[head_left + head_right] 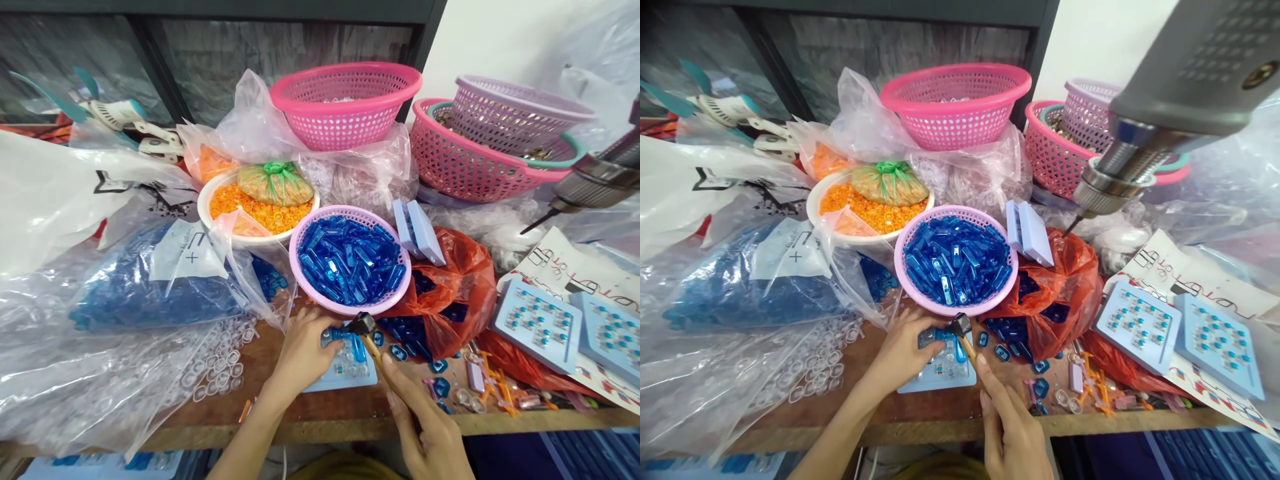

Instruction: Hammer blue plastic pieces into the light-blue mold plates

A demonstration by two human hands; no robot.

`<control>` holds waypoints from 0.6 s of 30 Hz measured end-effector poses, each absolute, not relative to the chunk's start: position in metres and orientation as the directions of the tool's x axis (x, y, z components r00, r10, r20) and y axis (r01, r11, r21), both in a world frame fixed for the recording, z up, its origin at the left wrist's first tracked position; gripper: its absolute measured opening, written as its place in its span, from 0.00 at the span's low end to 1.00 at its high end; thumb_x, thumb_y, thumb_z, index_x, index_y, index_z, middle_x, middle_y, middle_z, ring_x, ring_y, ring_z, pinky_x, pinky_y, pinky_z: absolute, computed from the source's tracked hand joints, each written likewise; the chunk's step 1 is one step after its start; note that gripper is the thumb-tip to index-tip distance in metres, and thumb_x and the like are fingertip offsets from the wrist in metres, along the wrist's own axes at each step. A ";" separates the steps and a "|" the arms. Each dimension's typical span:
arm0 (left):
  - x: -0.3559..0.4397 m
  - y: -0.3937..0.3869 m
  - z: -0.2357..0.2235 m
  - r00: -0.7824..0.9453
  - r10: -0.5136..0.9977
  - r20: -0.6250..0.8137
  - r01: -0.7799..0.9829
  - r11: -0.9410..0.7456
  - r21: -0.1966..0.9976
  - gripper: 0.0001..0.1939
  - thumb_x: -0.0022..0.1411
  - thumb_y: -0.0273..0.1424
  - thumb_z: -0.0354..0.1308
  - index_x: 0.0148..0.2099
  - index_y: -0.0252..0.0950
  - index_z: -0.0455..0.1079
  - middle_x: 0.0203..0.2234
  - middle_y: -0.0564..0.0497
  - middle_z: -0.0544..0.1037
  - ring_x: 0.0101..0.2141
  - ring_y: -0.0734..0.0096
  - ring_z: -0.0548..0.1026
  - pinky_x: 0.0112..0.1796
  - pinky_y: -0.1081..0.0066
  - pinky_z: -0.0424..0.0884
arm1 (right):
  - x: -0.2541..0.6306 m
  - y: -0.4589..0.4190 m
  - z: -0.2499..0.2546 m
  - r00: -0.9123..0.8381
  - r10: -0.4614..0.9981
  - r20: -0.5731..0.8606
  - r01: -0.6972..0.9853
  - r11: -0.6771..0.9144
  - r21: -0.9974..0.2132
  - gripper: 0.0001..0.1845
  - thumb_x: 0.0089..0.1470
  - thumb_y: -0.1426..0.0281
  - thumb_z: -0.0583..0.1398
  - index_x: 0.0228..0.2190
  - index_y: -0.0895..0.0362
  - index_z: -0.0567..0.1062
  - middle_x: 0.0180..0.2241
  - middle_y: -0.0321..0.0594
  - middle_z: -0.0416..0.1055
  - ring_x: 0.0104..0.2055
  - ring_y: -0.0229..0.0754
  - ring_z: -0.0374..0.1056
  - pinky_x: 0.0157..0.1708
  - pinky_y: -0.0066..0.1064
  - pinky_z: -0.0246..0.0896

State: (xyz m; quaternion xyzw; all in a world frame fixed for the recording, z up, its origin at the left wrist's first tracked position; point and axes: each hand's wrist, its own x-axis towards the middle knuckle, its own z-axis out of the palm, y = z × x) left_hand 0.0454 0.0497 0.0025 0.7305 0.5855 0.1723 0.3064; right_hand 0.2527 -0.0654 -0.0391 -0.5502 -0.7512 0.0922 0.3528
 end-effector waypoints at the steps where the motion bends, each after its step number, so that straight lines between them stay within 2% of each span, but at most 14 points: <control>1: 0.045 0.050 0.003 0.252 0.960 -0.120 0.754 -0.116 0.646 0.16 0.53 0.22 0.69 0.44 0.42 0.81 0.47 0.47 0.81 0.52 0.48 0.74 0.55 0.48 0.66 | 0.252 -0.064 -0.039 -0.155 0.890 0.429 0.768 0.382 -0.514 0.35 0.65 0.79 0.53 0.69 0.46 0.56 0.61 0.37 0.71 0.61 0.39 0.68 0.57 0.30 0.67; 4: 0.043 0.049 0.003 0.252 0.956 -0.151 0.749 -0.094 0.655 0.15 0.54 0.23 0.69 0.45 0.42 0.82 0.44 0.46 0.81 0.50 0.50 0.75 0.54 0.49 0.67 | 0.253 -0.065 -0.042 -0.187 0.890 0.415 0.782 0.391 -0.486 0.34 0.66 0.78 0.53 0.69 0.48 0.56 0.60 0.40 0.72 0.61 0.40 0.68 0.55 0.28 0.68; 6: 0.042 0.047 0.003 0.239 0.959 -0.155 0.749 -0.080 0.658 0.15 0.55 0.23 0.69 0.44 0.43 0.82 0.41 0.47 0.81 0.48 0.52 0.75 0.53 0.51 0.68 | 0.255 -0.069 -0.044 -0.211 0.890 0.404 0.787 0.400 -0.471 0.34 0.66 0.78 0.53 0.69 0.50 0.56 0.60 0.43 0.72 0.60 0.43 0.69 0.54 0.31 0.70; 11: 0.046 0.044 0.003 0.201 0.969 -0.145 0.771 -0.065 0.633 0.14 0.53 0.21 0.69 0.40 0.42 0.82 0.37 0.49 0.80 0.46 0.53 0.76 0.49 0.53 0.70 | 0.257 -0.078 -0.047 -0.192 0.887 0.421 0.807 0.386 -0.446 0.38 0.64 0.78 0.54 0.70 0.47 0.53 0.56 0.46 0.76 0.55 0.51 0.74 0.49 0.34 0.75; 15: 0.046 0.043 0.002 0.197 0.973 -0.123 0.767 -0.075 0.637 0.14 0.52 0.20 0.69 0.40 0.41 0.82 0.37 0.49 0.79 0.45 0.54 0.77 0.47 0.56 0.70 | 0.255 -0.077 -0.044 -0.212 0.901 0.378 0.767 0.393 -0.507 0.36 0.64 0.79 0.53 0.69 0.46 0.57 0.53 0.43 0.78 0.54 0.49 0.75 0.53 0.35 0.72; 18: 0.046 0.043 0.001 0.197 0.975 -0.105 0.763 -0.085 0.640 0.14 0.52 0.20 0.69 0.39 0.42 0.82 0.35 0.50 0.79 0.44 0.56 0.77 0.47 0.57 0.70 | 0.256 -0.079 -0.041 -0.181 0.889 0.421 0.769 0.395 -0.503 0.37 0.64 0.78 0.55 0.70 0.46 0.56 0.55 0.44 0.77 0.56 0.49 0.74 0.49 0.31 0.74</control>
